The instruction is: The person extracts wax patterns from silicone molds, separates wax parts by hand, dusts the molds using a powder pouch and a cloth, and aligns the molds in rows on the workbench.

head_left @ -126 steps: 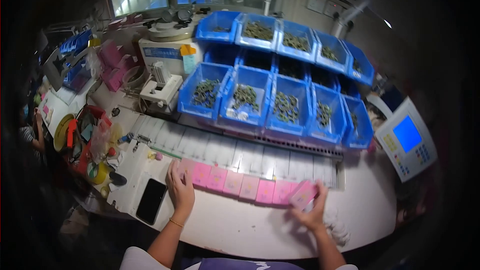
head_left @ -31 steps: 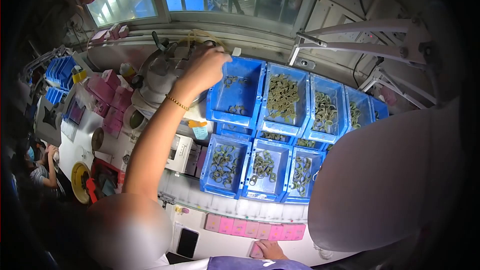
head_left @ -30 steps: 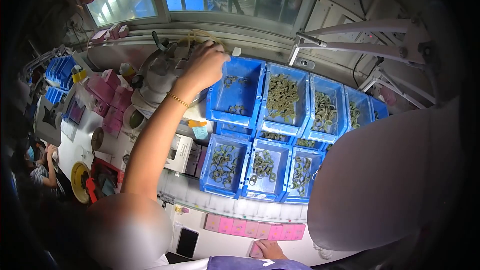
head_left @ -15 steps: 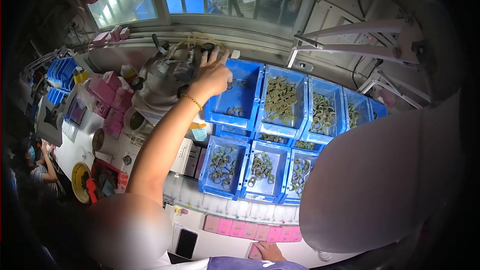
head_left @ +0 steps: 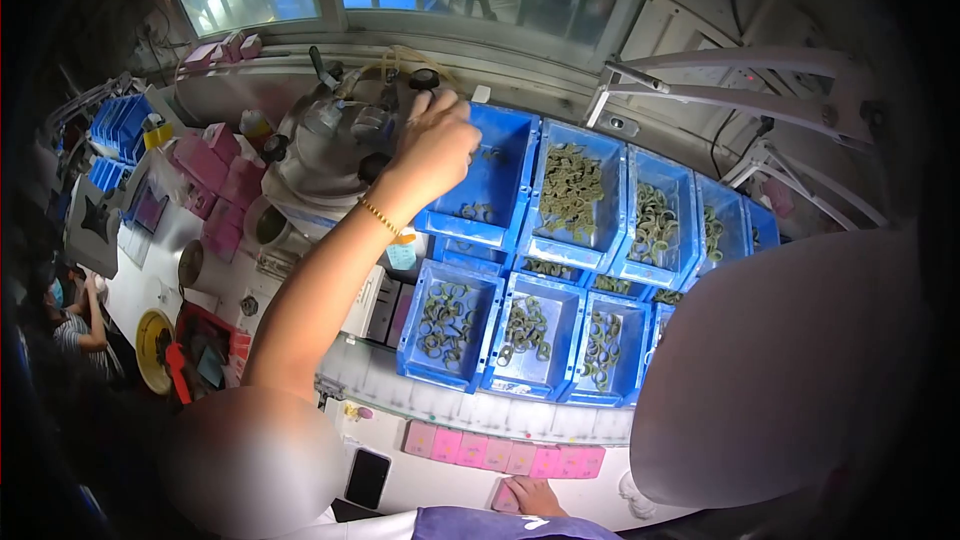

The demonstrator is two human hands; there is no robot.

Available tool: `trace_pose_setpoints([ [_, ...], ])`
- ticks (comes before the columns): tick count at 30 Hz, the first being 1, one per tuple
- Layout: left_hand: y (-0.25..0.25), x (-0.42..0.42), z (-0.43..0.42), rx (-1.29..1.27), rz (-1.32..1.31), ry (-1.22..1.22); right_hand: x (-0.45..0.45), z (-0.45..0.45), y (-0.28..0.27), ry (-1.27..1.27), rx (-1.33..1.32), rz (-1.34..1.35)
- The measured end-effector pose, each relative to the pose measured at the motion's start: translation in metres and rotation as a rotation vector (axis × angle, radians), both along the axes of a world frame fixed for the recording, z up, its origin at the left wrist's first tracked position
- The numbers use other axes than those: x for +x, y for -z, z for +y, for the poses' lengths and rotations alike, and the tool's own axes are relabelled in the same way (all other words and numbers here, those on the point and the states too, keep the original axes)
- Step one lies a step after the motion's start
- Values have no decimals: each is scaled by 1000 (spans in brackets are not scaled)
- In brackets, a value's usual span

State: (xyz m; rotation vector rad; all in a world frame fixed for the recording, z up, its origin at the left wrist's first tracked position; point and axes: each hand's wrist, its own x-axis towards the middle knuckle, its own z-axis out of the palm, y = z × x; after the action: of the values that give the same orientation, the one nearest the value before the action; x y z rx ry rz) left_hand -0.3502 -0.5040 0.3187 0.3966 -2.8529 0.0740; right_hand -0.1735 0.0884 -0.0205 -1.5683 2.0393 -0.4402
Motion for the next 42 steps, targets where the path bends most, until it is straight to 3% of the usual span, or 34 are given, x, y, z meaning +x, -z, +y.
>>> trace_pose_setpoints([
  [2, -3, 3, 4, 121, -109, 49, 2, 0, 2, -12, 36, 45],
  [4, 5, 6, 5, 423, -183, 222, 1, -5, -5, -13, 80, 27],
  [12, 14, -21, 15, 359, -466, 151, 0, -1, -1, -14, 69, 27],
  [16, 20, -23, 14, 344, -439, 127, 2, -1, 3, 3, 92, -11],
  [19, 11, -22, 2, 400, -245, 163, 1, -1, 1, -8, 78, 10],
  [20, 8, -26, 1, 350, -164, 65, 1, -2, 0, -21, 38, 61],
  [22, 15, -36, -8, 3, -93, 87, 2, 1, 1, -4, 25, 38],
  [25, 21, -45, -11, -84, -242, 67, 3, 3, 18, 1, 4, 0],
  [30, 35, -46, -7, -117, -237, 48, -2, -4, 7, 8, 8, -9],
  [33, 18, -44, -3, 81, -316, 2, 1, -2, 21, 16, -2, -15],
  [35, 31, -50, -9, 156, -108, 103, 3, 2, 29, 42, 11, -70],
  [36, 37, -51, -9, 156, -107, 99, 3, 4, 25, 38, 11, -69],
  [38, 46, -55, -5, -83, -123, 116, 2, -4, 1, 31, -12, 14],
  [42, 28, -35, 6, 83, -150, 97, 7, 2, 2, 26, -32, 93],
])
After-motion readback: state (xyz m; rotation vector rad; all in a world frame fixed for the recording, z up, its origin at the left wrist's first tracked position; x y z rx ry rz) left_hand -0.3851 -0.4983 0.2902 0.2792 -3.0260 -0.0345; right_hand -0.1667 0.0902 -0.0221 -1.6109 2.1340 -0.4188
